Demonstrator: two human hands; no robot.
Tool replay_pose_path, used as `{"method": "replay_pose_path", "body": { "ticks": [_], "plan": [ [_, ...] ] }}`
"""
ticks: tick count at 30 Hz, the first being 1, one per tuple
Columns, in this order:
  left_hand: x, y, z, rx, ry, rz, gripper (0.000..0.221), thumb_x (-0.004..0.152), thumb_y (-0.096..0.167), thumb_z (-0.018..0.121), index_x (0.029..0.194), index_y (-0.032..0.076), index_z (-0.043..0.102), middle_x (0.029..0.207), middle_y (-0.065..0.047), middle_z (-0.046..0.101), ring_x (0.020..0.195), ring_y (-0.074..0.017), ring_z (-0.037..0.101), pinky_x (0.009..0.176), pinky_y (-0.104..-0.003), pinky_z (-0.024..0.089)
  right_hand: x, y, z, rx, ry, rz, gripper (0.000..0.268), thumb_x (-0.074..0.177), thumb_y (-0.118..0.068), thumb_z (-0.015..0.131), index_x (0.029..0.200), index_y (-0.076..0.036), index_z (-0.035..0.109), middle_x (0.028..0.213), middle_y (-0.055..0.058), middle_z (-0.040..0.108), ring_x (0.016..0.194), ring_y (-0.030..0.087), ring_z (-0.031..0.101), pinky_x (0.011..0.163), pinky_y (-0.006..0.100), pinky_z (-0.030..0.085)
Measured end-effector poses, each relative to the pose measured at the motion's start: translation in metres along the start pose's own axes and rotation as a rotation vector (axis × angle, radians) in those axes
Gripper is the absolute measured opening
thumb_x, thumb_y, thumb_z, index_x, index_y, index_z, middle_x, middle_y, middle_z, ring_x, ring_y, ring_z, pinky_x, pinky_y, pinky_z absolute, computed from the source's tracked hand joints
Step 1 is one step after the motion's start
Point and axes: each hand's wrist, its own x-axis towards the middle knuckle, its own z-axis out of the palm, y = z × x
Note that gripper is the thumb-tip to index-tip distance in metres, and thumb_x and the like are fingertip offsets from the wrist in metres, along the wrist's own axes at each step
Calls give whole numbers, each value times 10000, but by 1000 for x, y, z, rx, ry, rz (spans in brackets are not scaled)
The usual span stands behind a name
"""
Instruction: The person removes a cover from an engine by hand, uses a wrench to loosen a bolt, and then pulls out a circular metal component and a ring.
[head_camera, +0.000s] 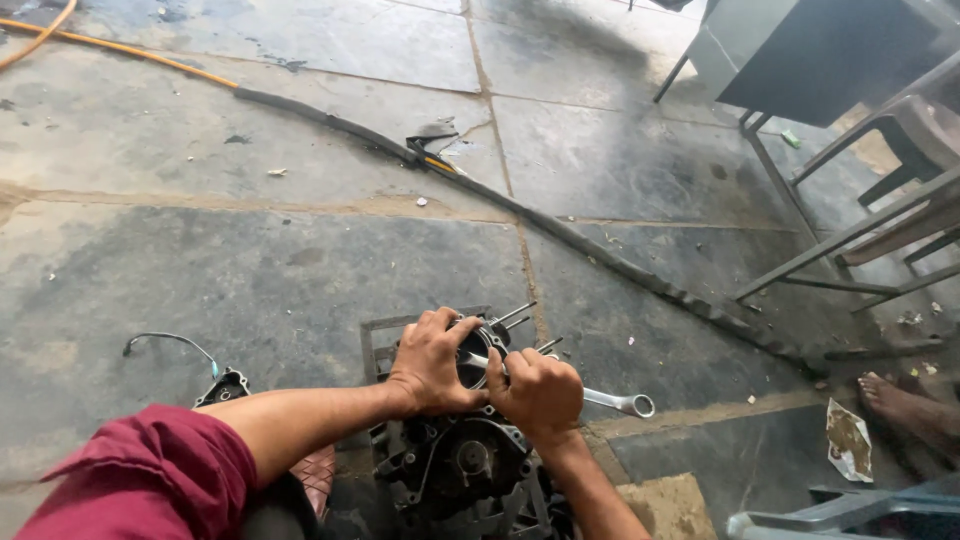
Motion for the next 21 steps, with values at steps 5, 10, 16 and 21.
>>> {"method": "replay_pose_path", "body": {
  "ticks": [5,10,16,21],
  "plan": [
    [16,-33,-6,-9,-45,466,906,503,520,859,1280,101,653,1251,-171,594,1174,-351,550,1005,-504,416,17,29,16,123,-19,-139,399,900,-268,707,558,-110,576,569,53,592,500,275,620,487,419,476],
    [24,-39,-6,-58,-88,575,981,515,558,867,1322,64,609,1286,-172,592,1191,-353,552,1022,-493,418,32,37,22,230,-71,-124,357,850,-280,732,579,-90,598,591,79,604,557,318,633,529,454,472],
    [18,-30,-26,-158,-64,633,978,683,593,824,1421,31,515,1360,-210,541,1255,-365,531,1041,-503,380,31,39,12,299,-101,134,449,825,-388,794,565,-54,644,577,123,629,527,334,624,510,448,452],
    [21,-42,-33,-44,-46,673,534,786,424,776,1210,126,648,1388,-167,561,1283,-331,526,1080,-503,384,15,54,-17,342,-213,327,448,821,-477,771,635,-73,715,523,83,628,459,245,612,490,403,443]
  ]
}}
